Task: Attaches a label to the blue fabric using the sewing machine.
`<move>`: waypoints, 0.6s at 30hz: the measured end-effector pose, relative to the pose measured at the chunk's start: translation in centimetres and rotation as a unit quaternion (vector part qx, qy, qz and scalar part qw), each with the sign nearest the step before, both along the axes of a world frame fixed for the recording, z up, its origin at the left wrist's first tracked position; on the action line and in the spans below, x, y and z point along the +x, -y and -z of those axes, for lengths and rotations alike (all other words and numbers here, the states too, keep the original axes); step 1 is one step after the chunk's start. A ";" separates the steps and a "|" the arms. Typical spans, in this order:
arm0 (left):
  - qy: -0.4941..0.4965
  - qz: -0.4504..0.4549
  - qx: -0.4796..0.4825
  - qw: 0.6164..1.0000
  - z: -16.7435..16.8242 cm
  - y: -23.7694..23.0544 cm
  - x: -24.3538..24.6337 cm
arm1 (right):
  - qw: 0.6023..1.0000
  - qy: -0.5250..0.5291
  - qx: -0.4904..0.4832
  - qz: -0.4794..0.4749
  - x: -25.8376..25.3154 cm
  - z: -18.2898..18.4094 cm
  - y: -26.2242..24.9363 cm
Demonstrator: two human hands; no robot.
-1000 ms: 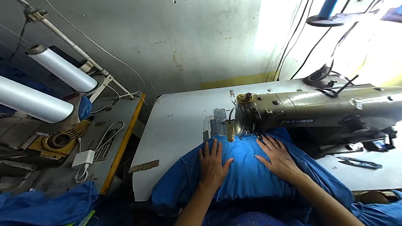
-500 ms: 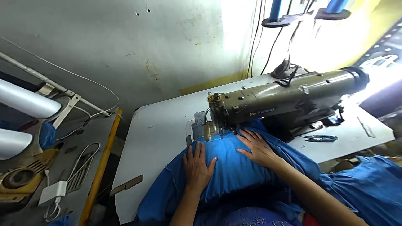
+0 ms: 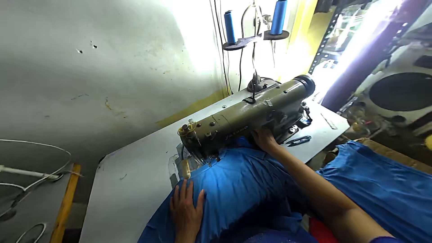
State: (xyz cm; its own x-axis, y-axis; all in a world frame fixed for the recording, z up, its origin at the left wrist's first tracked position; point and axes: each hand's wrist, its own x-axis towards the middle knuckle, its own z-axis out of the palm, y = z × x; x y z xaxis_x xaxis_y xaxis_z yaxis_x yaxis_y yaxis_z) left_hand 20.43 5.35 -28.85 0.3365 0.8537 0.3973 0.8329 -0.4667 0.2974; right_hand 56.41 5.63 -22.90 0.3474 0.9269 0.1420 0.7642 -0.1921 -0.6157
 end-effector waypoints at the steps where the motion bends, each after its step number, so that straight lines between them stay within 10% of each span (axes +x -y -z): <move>1: 0.014 0.003 0.004 1.000 0.0 -0.1 -0.1 | 0.999 -0.005 -0.042 0.004 0.1 -0.6 -1.0; 10: 0.021 -0.001 0.002 1.000 0.1 -0.2 -0.4 | 0.998 0.029 -0.046 0.031 -1.0 0.0 -3.7; 18: 0.130 0.093 0.025 0.987 -1.4 0.1 0.5 | 0.883 0.071 0.417 -0.206 -7.7 4.3 4.6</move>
